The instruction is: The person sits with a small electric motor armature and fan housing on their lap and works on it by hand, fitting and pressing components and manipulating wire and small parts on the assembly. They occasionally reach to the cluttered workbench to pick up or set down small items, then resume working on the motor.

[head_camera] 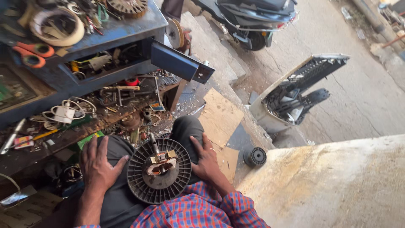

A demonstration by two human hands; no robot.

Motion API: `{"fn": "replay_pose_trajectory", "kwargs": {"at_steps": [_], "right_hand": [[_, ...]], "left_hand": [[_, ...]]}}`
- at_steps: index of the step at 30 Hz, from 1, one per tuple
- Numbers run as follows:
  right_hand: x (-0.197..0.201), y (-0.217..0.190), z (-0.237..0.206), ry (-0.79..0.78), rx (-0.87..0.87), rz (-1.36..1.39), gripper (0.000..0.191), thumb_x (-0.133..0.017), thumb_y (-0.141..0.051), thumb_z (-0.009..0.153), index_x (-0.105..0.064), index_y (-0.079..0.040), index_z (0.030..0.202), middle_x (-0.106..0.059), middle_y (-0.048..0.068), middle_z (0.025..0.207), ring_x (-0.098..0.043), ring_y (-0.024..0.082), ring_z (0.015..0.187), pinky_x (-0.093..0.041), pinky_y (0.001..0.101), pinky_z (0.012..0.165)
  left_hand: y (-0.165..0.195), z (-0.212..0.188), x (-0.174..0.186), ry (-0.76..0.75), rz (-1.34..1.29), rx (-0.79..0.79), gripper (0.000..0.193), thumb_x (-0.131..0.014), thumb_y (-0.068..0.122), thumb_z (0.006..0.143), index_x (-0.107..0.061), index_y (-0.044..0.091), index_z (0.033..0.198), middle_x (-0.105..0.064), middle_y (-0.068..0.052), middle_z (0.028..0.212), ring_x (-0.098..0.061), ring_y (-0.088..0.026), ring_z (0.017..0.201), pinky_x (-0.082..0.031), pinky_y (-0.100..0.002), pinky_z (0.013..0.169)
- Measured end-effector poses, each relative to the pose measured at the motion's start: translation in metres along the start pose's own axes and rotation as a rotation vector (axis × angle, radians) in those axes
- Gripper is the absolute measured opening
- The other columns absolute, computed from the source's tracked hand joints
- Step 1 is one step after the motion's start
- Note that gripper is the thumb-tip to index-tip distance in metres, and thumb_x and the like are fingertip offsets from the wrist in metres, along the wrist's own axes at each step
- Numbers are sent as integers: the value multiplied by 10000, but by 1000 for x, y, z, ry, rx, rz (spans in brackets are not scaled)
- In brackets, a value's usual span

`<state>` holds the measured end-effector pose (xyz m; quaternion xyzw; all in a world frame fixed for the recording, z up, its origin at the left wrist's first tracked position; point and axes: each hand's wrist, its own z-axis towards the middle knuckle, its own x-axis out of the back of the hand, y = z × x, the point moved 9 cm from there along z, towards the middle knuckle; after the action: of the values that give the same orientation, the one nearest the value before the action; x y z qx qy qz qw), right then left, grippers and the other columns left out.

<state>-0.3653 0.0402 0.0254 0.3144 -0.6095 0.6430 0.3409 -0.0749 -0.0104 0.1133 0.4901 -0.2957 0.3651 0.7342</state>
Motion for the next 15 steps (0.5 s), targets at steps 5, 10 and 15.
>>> {"fn": "replay_pose_trajectory", "kwargs": {"at_steps": [5,10,15], "right_hand": [[-2,-8,12,-54,-36,-59,946,-795,-555,725,-438,-260,1550,-224,332,1633,-391,532,1403,-377,566,1085],[5,-2,12,-34,-8,-45,955,-767,-519,752,-408,-252,1595,-225,343,1650,-389,538,1412,-385,556,1112],[-2,36,3,-20,-64,46,931,-772,-523,807,-387,-243,1607,-233,359,1642,-322,532,1478,-340,534,1180]], "left_hand": [[4,16,-29,-184,182,84,912,-762,557,738,-473,217,1533,-367,-198,1644,-302,-463,1514,-280,-697,1145],[-8,18,-31,-234,176,182,936,-747,633,711,-485,271,1534,-346,-231,1628,-278,-498,1485,-283,-741,1092],[-33,5,-32,-238,189,192,979,-701,649,780,-460,152,1588,-380,-288,1622,-354,-494,1493,-339,-637,1166]]}}
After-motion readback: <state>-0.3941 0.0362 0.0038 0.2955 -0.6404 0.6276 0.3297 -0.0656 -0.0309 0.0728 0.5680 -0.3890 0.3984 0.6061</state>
